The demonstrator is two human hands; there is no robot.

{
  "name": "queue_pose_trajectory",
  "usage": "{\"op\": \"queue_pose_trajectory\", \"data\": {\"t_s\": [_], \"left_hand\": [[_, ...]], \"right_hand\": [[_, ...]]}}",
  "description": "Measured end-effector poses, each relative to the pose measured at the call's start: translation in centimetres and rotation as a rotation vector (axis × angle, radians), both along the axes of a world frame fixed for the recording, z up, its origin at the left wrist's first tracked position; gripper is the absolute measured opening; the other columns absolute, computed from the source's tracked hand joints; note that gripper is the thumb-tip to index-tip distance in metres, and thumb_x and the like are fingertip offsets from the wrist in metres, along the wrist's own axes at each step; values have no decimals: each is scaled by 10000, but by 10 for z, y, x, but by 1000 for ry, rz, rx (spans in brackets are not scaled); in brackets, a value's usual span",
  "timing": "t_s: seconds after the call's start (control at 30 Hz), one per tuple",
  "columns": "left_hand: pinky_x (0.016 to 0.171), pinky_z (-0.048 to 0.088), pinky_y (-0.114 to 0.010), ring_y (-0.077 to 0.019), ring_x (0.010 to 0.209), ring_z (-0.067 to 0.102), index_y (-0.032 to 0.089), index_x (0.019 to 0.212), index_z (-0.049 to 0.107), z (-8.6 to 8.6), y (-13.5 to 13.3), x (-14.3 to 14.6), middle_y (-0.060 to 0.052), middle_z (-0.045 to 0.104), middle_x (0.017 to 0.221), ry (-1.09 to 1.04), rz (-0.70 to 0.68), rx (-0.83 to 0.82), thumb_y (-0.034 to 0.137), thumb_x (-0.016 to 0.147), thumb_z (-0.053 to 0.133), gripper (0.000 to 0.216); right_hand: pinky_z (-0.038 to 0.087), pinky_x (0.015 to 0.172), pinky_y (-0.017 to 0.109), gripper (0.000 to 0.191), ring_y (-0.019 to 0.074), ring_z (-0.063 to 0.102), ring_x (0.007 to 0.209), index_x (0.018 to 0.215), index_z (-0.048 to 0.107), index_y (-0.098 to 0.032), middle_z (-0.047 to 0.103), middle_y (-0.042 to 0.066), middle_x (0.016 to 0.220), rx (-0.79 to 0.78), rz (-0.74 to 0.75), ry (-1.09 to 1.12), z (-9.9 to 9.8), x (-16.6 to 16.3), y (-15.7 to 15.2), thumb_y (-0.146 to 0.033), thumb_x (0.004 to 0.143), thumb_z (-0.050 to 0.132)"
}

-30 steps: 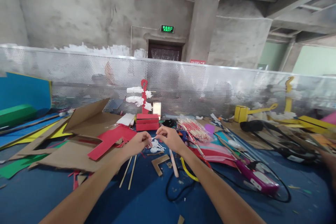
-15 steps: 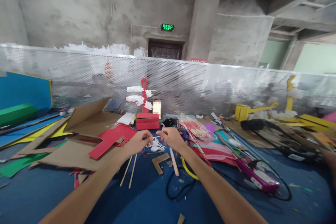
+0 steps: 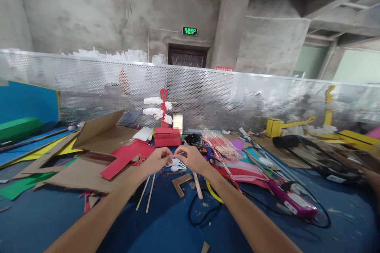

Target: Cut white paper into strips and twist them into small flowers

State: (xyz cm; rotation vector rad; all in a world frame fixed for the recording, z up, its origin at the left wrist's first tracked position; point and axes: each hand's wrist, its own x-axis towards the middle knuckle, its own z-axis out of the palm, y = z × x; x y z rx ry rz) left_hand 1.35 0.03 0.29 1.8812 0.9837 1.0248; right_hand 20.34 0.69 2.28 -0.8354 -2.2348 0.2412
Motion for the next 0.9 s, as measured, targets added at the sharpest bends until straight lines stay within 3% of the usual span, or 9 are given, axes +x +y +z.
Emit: {"op": "queue_pose_trajectory", "data": {"t_s": [0.1,0.23,0.43,0.53,0.77,0.9], "left_hand": [[565,417,-229,-118,589,545,135,801,572,2,-2,0,-31,629,706,15,7,12,341,779,545,208],[562,405,-228,-121,598,543,133,788,579,4,-5,1,-35,629,714,54,20,22,265,761,522,147],[591,429,-243,-129,604,551,133,780,576,5,-3,-2,-34,628,696,28,27,-3,292,752,544,164],[593,427,-240,-132,617,557,136,799,569,3,0,-4,-34,632,704,20,19,8,310,758,554,180],[577,411,-234,-126,606,544,138,808,565,7,-4,-2,-42,633,712,40,1,14,353,784,553,216],[576,411,-231,-125,606,548,143,817,570,8,-5,-1,-38,633,713,52,-23,30,351,791,543,212]], "right_hand": [[389,676,225,182,136,591,721,768,690,-173,690,27,781,40,-23,-34,0,1,2,-285,853,575],[393,673,227,247,139,610,697,760,719,-186,699,20,738,-18,-21,-45,1,3,4,-273,878,519],[422,689,227,154,147,640,700,920,677,-180,720,10,763,-132,-30,78,-1,4,6,-242,813,585],[411,651,224,160,136,628,640,833,651,-168,719,13,725,-144,-73,57,-1,4,6,-285,849,544],[376,627,208,381,128,604,566,648,620,-179,641,0,515,-96,-195,-66,-2,5,10,-377,920,440],[349,591,226,492,133,575,545,540,585,-169,621,23,514,-29,-295,-123,-4,6,12,-464,907,439]]}}
